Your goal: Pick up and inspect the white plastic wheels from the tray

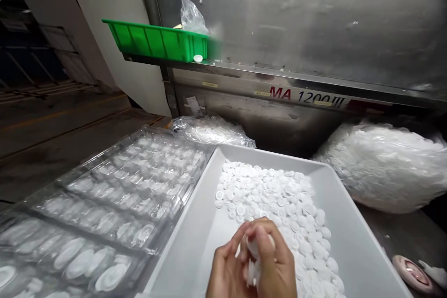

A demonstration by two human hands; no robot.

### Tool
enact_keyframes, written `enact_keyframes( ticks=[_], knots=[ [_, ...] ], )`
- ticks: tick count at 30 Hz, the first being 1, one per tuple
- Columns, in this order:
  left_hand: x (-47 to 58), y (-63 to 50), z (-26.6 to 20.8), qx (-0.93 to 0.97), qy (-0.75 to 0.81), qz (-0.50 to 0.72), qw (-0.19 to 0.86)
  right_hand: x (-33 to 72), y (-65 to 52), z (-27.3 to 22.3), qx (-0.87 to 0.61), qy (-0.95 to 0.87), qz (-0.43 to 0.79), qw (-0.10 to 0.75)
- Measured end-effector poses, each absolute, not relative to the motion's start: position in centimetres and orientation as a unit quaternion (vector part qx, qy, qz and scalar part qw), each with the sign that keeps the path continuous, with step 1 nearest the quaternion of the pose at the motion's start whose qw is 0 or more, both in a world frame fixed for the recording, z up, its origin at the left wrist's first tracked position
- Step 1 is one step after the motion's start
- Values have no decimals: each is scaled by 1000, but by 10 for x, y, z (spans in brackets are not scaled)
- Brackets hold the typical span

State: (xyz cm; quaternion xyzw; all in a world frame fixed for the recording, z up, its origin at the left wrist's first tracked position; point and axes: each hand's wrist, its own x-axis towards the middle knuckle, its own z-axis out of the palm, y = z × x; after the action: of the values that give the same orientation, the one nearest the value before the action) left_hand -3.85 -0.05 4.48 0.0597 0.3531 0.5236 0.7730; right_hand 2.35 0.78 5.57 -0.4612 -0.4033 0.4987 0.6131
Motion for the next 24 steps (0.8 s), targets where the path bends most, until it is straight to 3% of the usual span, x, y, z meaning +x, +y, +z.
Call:
enact_keyframes(
  ticks=[4, 12, 24],
  knots=[
    [-22, 12, 58, -3, 330, 548, 769, 16, 9, 49, -466, -402, 445, 651],
    [-20, 15, 57, -116, 284, 547, 779, 27, 13, 49, -434, -255, 514, 695],
    [-28, 14, 36, -92, 206, 538, 812, 47, 18, 50, -385, -135, 545, 732]
  ],
)
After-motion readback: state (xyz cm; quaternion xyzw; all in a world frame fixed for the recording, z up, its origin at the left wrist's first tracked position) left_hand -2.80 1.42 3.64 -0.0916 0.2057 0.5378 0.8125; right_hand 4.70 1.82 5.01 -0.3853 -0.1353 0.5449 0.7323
